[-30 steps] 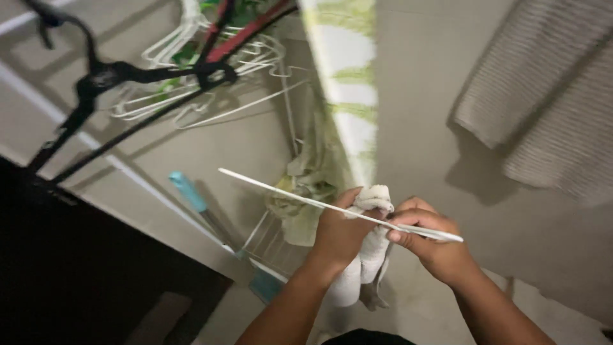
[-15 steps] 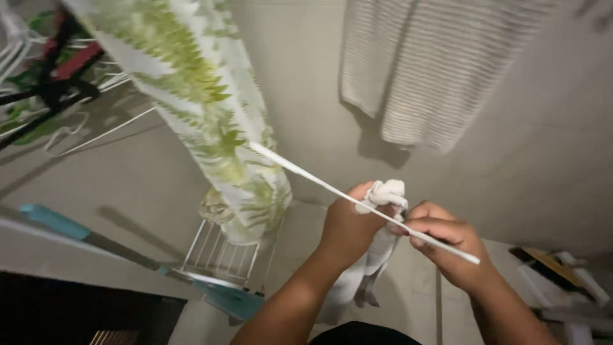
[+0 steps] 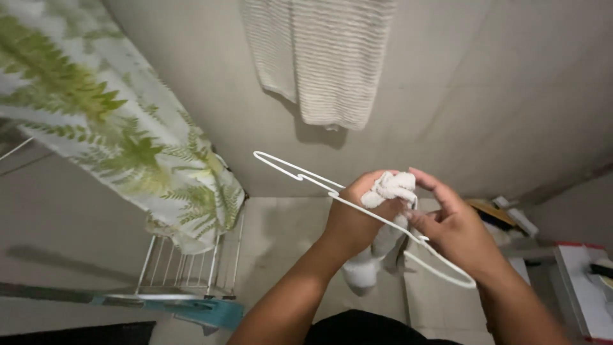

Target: Hanging towels on hangers in a bathroom.

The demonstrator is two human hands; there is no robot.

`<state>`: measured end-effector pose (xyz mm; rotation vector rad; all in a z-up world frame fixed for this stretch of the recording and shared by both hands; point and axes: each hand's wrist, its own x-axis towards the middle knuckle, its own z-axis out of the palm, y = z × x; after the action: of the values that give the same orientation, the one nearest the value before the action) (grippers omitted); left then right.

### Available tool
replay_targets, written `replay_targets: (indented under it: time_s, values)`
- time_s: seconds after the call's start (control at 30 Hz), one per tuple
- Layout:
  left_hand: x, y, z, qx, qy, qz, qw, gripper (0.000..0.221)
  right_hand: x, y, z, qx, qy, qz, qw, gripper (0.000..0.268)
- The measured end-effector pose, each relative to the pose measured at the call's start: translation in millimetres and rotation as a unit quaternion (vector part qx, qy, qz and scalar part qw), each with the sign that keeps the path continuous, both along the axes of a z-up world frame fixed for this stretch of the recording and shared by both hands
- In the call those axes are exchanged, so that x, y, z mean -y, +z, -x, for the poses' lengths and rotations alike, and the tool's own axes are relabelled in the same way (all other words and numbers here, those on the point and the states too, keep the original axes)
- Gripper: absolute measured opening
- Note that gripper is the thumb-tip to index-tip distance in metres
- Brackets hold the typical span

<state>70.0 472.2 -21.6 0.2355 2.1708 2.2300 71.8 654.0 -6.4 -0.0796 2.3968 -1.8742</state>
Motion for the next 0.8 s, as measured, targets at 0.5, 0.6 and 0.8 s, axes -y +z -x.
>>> replay_targets:
  time_s: [0.5,0.6,0.8]
  values:
    - [-25,-24,29,-0.05,-0.052,0.129,0.989,0.084,-2,9,5,0.198,0.001,-0.136,0.971,0.088]
    - [-18,-26,34,-0.131,-0.009,0.163,0.978,0.086,2,1,6,0.205,-0.018,-0.148,0.967,0.089]
    - [-3,-25,36,-0.208,0.048,0.156,0.964,0.077,13,0,-1,0.099,0.012,-0.104,0.99,0.124]
